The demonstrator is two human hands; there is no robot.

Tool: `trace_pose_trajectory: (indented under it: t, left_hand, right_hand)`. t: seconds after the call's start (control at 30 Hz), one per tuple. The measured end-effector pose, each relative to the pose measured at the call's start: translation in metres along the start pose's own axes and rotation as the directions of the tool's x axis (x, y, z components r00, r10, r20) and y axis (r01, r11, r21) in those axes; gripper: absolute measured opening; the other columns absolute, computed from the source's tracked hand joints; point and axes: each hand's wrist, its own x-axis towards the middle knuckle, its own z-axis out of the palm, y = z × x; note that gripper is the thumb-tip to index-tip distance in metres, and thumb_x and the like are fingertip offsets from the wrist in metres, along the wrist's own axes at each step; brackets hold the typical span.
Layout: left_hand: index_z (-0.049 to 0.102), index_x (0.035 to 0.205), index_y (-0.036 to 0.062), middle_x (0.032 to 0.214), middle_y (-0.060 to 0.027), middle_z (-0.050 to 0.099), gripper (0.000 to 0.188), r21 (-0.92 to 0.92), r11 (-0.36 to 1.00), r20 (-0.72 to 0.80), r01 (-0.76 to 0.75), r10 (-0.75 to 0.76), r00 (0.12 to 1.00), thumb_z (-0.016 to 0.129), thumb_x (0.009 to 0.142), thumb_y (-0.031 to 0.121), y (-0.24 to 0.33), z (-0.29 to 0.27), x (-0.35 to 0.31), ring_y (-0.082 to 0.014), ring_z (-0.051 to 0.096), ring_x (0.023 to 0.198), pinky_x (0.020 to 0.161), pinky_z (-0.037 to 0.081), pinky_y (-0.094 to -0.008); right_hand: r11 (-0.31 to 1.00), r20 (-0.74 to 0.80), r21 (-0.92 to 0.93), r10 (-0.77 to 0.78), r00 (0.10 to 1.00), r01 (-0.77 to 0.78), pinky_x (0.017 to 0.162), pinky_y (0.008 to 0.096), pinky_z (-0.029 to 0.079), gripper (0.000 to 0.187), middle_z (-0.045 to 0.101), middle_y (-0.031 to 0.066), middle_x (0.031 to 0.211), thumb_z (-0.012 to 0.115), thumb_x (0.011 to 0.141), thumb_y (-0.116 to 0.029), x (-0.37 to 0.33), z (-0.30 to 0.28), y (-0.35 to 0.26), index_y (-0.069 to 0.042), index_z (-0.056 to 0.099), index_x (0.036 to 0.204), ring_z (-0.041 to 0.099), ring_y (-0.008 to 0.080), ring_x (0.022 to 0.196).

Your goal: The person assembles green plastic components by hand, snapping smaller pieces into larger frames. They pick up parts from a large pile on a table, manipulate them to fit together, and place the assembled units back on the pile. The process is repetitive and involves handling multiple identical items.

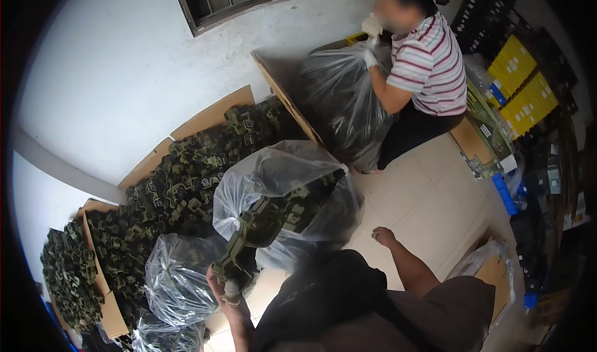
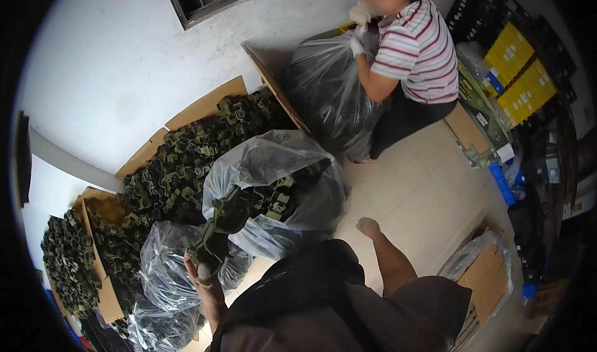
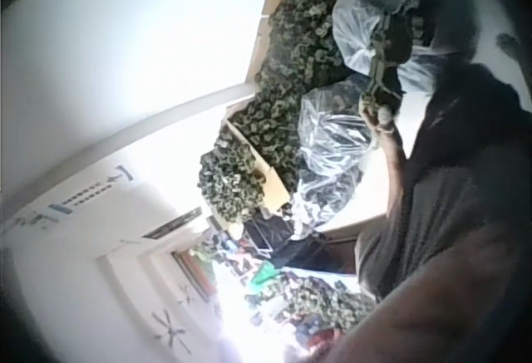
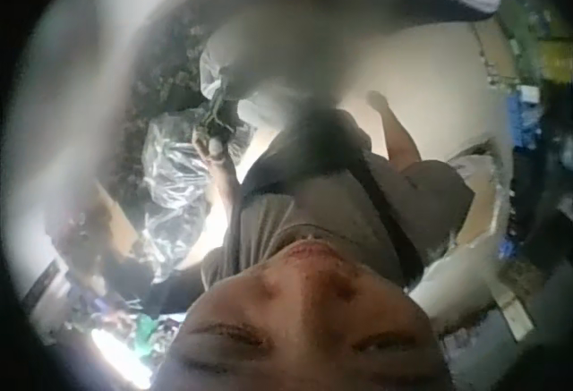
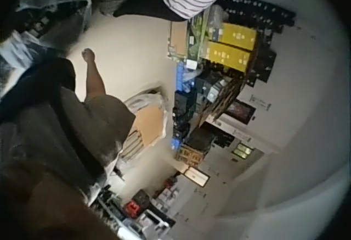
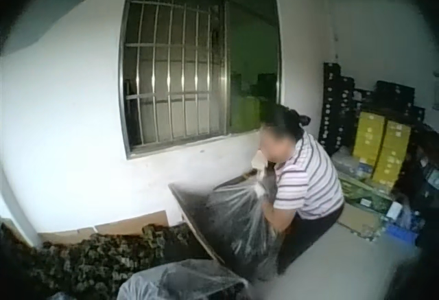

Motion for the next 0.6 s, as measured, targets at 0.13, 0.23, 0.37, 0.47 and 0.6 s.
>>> trace_pose_trajectory:
  t: [0.13, 0.23, 0.37, 0.47, 0.6]
  left_hand:
    - [0.031, 0.128, 0.0075, 0.120, -0.0124, 0.046, 0.071, 0.059, 0.998, 0.047, 0.034, -0.037, 0.998, 0.066, 0.077, 0.042, 0.021, -0.041, -0.016, -0.0227, 0.047, 0.110, 0.092, 0.039, -0.0358]
    - [0.031, 0.128, 0.0083, 0.120, -0.0118, 0.046, 0.069, 0.077, 0.996, 0.076, 0.053, -0.059, 0.995, 0.065, 0.078, 0.041, 0.029, -0.071, -0.026, -0.0225, 0.046, 0.110, 0.092, 0.040, -0.0357]
    - [0.033, 0.128, 0.0092, 0.120, -0.0096, 0.046, 0.066, 0.109, 0.990, 0.111, 0.085, -0.097, 0.989, 0.065, 0.078, 0.037, 0.038, -0.094, -0.037, -0.0217, 0.046, 0.110, 0.092, 0.039, -0.0357]
    - [0.034, 0.128, 0.0094, 0.119, -0.0088, 0.046, 0.062, 0.024, 0.998, 0.199, 0.059, -0.063, 0.978, 0.065, 0.079, 0.031, 0.038, -0.109, -0.041, -0.0208, 0.045, 0.111, 0.094, 0.037, -0.0356]
    - [0.035, 0.127, 0.0096, 0.120, -0.0087, 0.046, 0.063, -0.034, 0.994, 0.225, 0.100, -0.090, 0.970, 0.068, 0.077, 0.030, 0.032, -0.132, -0.045, -0.0205, 0.044, 0.112, 0.095, 0.037, -0.0355]
  right_hand:
    - [0.973, 0.175, -0.042, 0.232, 0.957, -0.228, 0.070, 0.0325, 0.049, 0.022, 0.066, 0.0091, 0.094, 0.051, 0.077, -0.013, -0.079, 0.074, 0.048, -0.008, 0.065, 0.093, 0.062, 0.0206, 0.086]
    - [0.958, 0.419, 0.054, 0.234, 0.877, -0.282, 0.066, 0.0321, 0.048, 0.021, 0.064, 0.0077, 0.096, 0.047, 0.076, -0.009, -0.128, 0.141, 0.068, -0.005, 0.063, 0.089, 0.060, 0.0176, 0.086]
    - [0.989, 0.511, -0.120, 0.138, 0.848, -0.089, 0.091, 0.0389, 0.044, 0.033, 0.059, 0.0093, 0.115, 0.053, 0.080, -0.032, -0.177, 0.174, -0.025, -0.017, 0.063, 0.107, 0.055, 0.0289, 0.107]
    - [0.993, 0.386, -0.115, 0.082, 0.919, -0.040, 0.086, 0.0368, 0.046, 0.035, 0.061, 0.0097, 0.110, 0.054, 0.079, -0.032, -0.183, 0.173, -0.046, -0.014, 0.062, 0.108, 0.058, 0.0270, 0.101]
    - [0.998, 0.174, 0.040, 0.032, 0.984, -0.039, 0.083, 0.0348, 0.048, 0.033, 0.063, 0.0115, 0.103, 0.053, 0.079, -0.024, -0.186, 0.140, -0.076, -0.011, 0.062, 0.108, 0.062, 0.0262, 0.092]
